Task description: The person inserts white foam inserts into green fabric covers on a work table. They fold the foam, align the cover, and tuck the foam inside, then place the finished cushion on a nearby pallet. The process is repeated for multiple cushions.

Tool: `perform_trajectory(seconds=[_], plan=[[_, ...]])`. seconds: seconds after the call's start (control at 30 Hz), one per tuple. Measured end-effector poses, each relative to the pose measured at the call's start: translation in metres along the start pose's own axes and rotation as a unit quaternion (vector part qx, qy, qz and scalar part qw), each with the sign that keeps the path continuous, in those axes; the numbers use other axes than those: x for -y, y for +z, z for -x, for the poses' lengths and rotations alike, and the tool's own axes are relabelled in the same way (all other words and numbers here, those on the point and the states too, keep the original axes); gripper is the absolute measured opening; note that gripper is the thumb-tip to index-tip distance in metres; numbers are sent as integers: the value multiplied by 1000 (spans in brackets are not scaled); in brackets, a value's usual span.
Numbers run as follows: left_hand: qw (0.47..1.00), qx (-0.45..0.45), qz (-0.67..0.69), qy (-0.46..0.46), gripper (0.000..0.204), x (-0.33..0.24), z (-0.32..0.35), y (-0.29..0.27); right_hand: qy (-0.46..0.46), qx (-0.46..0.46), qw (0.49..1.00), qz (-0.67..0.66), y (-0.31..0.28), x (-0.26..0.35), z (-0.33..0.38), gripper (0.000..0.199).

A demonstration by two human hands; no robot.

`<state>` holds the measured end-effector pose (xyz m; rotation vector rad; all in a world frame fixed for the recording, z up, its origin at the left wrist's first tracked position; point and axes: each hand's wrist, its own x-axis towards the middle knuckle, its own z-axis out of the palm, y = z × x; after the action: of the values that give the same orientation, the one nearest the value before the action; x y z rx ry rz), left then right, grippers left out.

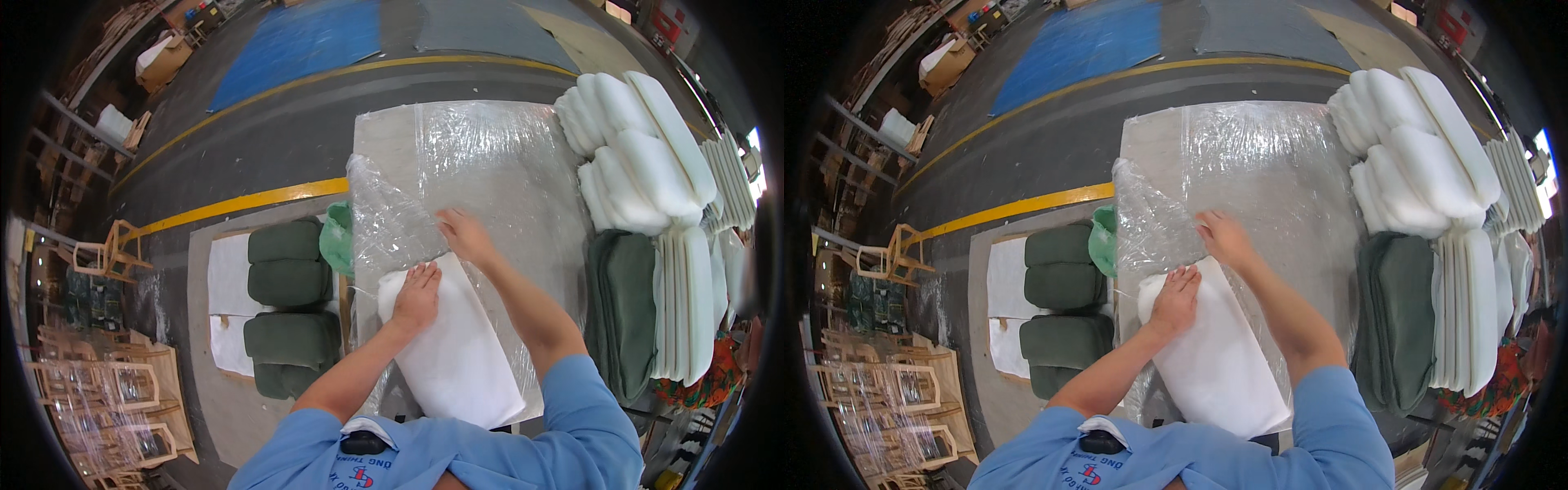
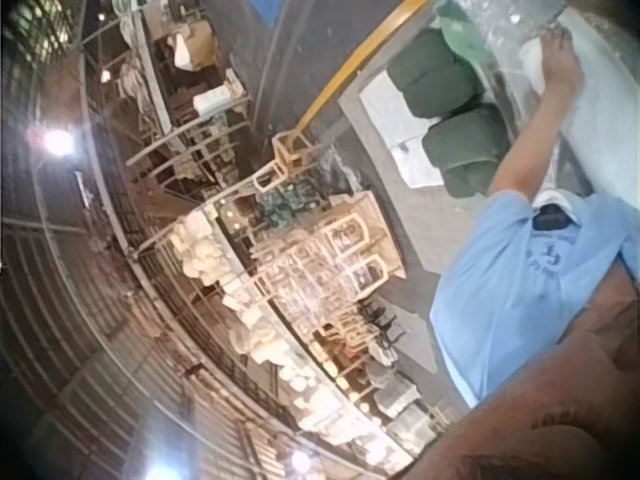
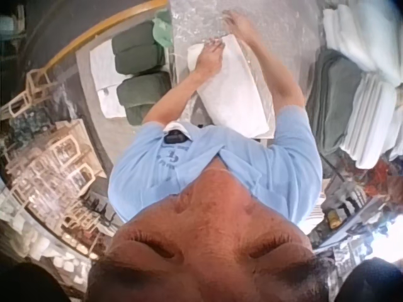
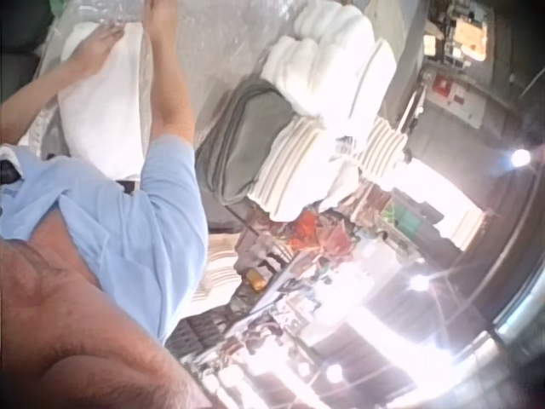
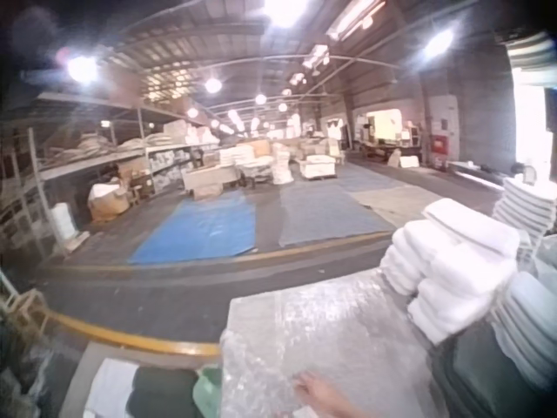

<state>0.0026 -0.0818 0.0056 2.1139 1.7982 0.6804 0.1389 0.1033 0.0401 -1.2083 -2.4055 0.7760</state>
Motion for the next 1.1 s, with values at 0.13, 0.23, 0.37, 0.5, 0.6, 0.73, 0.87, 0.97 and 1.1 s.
perform_trajectory(seconds=[0.13, 0.23, 0.37, 0.5, 0.6, 0.73, 0.87, 0.97, 1.1], plan=[[1000, -2, 2, -11, 50, -3, 2, -1, -74, 33, 971, 225, 35, 20, -18, 67], [999, -27, 28, -9, 45, -3, 7, -6, -124, 85, 960, 235, 50, 26, -2, 76], [981, -3, 182, -59, 33, -1, 16, -21, -139, 95, 958, 231, 41, 30, 23, 81], [945, -197, 153, -212, 28, 25, 20, -46, -129, 120, 958, 225, 40, 31, 40, 80], [937, -198, 67, -278, 29, 47, 25, -51, -148, 164, 947, 234, 38, 38, 36, 79], [958, -139, 73, -239, 32, 39, 39, -31, -187, 219, 930, 229, 34, 40, 36, 74], [960, -223, 70, -154, 34, 24, 50, -13, -224, 281, 907, 218, 33, 47, 39, 66], [970, -208, 11, -124, 32, 17, 61, -14, -256, 272, 912, 167, 36, 47, 56, 61], [963, -245, 73, -89, 31, 14, 75, -21, -291, 256, 915, 111, 36, 46, 73, 52]])
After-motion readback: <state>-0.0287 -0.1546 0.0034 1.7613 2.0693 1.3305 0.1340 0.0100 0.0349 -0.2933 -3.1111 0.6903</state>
